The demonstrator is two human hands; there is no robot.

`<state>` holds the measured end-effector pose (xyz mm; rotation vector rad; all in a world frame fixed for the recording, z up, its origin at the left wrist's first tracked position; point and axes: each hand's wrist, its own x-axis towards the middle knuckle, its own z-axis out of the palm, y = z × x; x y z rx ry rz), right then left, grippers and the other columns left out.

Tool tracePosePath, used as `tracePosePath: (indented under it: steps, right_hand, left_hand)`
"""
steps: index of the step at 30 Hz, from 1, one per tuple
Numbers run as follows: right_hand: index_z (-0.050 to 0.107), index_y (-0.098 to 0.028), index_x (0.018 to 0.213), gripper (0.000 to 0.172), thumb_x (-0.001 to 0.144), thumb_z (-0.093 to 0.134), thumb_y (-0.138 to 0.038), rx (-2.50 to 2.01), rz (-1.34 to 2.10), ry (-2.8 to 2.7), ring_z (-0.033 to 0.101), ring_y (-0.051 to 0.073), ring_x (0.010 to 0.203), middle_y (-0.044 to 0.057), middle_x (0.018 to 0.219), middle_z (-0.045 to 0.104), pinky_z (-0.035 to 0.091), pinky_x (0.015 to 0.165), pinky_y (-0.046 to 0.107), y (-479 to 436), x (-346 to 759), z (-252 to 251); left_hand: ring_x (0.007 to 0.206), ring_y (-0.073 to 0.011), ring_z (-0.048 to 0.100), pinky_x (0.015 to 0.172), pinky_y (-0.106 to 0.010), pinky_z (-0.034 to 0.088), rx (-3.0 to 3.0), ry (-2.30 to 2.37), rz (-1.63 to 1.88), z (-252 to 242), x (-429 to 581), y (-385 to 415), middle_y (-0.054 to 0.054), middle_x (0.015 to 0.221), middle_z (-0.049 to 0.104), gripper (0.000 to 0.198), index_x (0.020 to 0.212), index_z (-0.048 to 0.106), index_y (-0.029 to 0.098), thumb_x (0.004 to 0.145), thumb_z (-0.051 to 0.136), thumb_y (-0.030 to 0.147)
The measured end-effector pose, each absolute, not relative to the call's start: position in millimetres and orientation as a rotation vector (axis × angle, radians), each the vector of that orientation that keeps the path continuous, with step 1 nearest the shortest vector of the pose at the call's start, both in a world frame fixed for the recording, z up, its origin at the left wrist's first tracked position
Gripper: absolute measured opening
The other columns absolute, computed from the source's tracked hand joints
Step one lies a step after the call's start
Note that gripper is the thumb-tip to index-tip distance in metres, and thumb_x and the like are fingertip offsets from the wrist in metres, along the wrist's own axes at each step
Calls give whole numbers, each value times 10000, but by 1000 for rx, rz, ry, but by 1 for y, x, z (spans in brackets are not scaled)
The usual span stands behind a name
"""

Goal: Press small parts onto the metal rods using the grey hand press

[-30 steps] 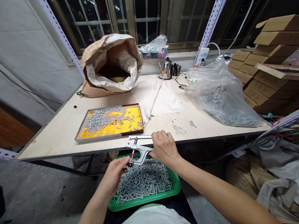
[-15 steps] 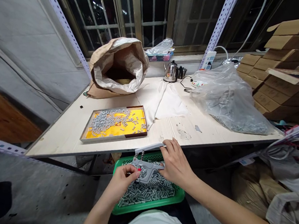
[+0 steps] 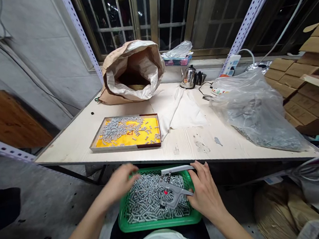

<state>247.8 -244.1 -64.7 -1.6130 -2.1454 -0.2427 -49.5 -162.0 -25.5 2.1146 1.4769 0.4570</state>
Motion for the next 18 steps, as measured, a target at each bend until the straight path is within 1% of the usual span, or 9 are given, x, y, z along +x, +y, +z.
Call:
tracePosePath:
  steps: [2,3,5,7,10,13,15,18]
  right_hand:
    - [492,-135,1129,473,658,524,-158,-1604,-254,-2128,377,315,1245,160,1253,437,281,1091,581,-246,249,-66]
    - [490,-141,1136,471,666,520,-160,-1597,-259,-2121,378,315,1246,159,1256,438,286,1086,586,-246,248,-65]
    - [488,-148,1146,470,677,509,-160,-1582,-265,-2110,380,315,1249,156,1259,439,293,1080,589,-246,246,-65]
    - [487,-152,1153,471,683,505,-163,-1572,-264,-2102,381,317,1250,154,1260,438,296,1078,588,-245,244,-65]
    - [490,-168,1156,461,695,505,-175,-1566,-251,-2092,394,316,1239,145,1252,447,302,1072,589,-243,243,-65]
    - [491,-172,1154,445,711,516,-189,-1576,-252,-2087,407,312,1225,143,1241,457,306,1069,586,-241,241,-65]
    - [481,-161,1163,454,715,537,-210,-1585,-270,-2087,399,315,1232,151,1247,452,306,1071,579,-239,240,-65]
    - [463,-134,1186,514,697,576,-248,-1593,-316,-2081,375,327,1248,169,1257,439,302,1073,575,-234,239,-62]
  left_hand:
    - [897,-266,595,794,-345,422,2174,1771,492,-13,-60,-117,-127,926,680,247,916,691,163,853,467,246]
    - [931,-286,582,827,-370,409,2168,1857,511,-7,-65,-94,-152,947,671,259,919,695,144,847,453,202]
    - [1012,-310,546,870,-386,388,2177,1915,519,0,-72,-54,-167,987,656,253,925,700,133,799,480,129]
    - [1028,-319,534,878,-381,383,2188,1904,504,0,-75,-27,-171,936,656,226,833,708,126,739,511,71]
    - [979,-314,555,856,-364,388,2183,1867,488,-6,-74,-9,-172,818,652,183,660,677,126,677,529,19]
    - [939,-301,573,838,-349,392,2141,1844,526,-8,-70,-4,-163,767,648,173,610,646,137,647,543,3]
    - [902,-288,584,817,-347,402,2097,1835,579,-5,-67,-8,-145,750,647,157,649,650,142,658,547,24]
    - [825,-243,601,762,-333,432,2040,1802,697,1,-59,-32,-109,778,652,192,872,662,134,746,518,119]
